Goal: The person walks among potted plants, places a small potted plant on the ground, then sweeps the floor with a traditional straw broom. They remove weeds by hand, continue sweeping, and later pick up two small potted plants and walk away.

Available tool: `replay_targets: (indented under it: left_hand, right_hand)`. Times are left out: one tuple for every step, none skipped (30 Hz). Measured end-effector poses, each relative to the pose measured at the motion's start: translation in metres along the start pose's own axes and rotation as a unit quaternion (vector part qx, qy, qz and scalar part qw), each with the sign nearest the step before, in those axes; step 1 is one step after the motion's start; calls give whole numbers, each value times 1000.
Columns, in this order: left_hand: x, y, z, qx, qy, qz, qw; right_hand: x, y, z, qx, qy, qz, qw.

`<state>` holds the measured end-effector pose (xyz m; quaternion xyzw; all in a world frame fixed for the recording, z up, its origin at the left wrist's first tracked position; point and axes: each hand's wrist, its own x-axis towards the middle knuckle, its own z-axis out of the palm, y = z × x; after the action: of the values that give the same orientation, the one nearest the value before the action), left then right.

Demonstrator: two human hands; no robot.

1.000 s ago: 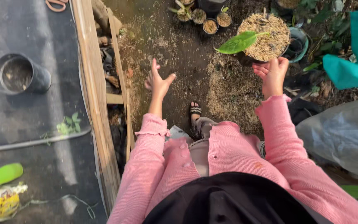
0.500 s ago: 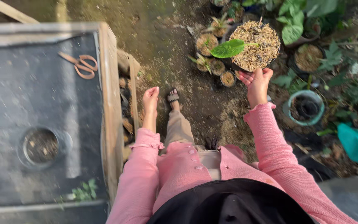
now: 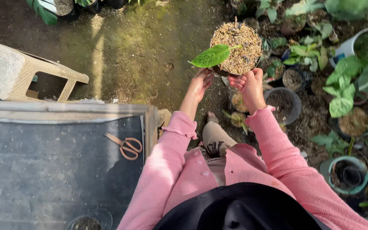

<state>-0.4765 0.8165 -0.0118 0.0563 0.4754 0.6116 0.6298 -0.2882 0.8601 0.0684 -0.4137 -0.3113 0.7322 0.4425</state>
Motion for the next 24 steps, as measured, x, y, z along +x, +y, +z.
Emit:
replay_targets:
  left_hand:
    - [20, 6, -7, -23, -14, -1, 1000]
    - [40, 26, -4, -42, -33, 8, 999]
    - [59, 40, -6, -44, -41, 1, 998]
    - [79, 56, -8, -45, -51, -4, 998]
    - [104, 77, -6, -46, -63, -6, 997]
    - [131, 103, -5, -58, -77, 2, 995]
    - [145, 116, -8, -76, -81, -5, 994]
    - [171, 134, -9, -94, -94, -4, 991]
    - [199, 170, 3, -84, -69, -17, 994]
    - [220, 190, 7, -72, -38, -36, 996]
    - [246, 204, 6, -68, -2, -68, 995]
    - [267, 211, 8, -102, 12, -64, 993]
    - [291, 226, 13, -133, 24, -56, 989]
    - [315, 239, 19, -162, 35, -49, 985]
    - [340, 250, 20, -178, 39, -42, 982]
    - [363, 263, 25, -196, 44, -37, 979]
    - [389, 279, 22, -217, 44, -27, 975]
    - [416, 291, 23, -228, 22, -20, 973]
    - [437, 311, 29, -234, 0, -10, 972]
    - [464, 330, 31, -241, -17, -2, 970]
    - [492, 352, 35, -239, -36, -1, 970]
    - [519, 372, 35, -235, -53, -2, 971]
    - [546, 399, 39, -229, -74, -1, 971]
    - [569, 418, 41, -237, -69, -15, 969]
  right_hand:
    - [24, 7, 7, 2, -7, 2, 1000]
    - [51, 0, 20, 6, -21, -4, 1000]
    - [78, 2, 30, 13, -33, -8, 999]
    - [106, 0, 41, 9, -41, -3, 999]
    - [134, -2, 52, 4, -50, -1, 999]
    - [164, -5, 64, 0, -57, 4, 998]
    - [181, -6, 72, -4, -62, 14, 998]
    - [210, -7, 82, -9, -71, 14, 997]
    - [248, -24, 106, -3, -93, -6, 996]
    - [279, -30, 124, -21, -99, -9, 995]
    - [306, -31, 140, -48, -95, -2, 994]
    - [325, -28, 143, -75, -86, 11, 993]
    - [348, -32, 155, -57, -89, 13, 994]
    - [369, -36, 164, -38, -92, 14, 995]
    - [390, -37, 172, -23, -92, 18, 995]
    - [408, -43, 178, -28, -84, 19, 996]
    - [432, -44, 192, -38, -81, 16, 996]
    - [456, -47, 200, -44, -77, 7, 996]
    - [477, -58, 210, -44, -73, 1, 996]
    - [504, -62, 220, -43, -69, 0, 997]
    - [529, -68, 234, -41, -64, -2, 997]
    - [554, -73, 246, -44, -72, -8, 996]
    - [583, -83, 260, -47, -80, -20, 995]
    - [604, -89, 271, -51, -82, -22, 995]
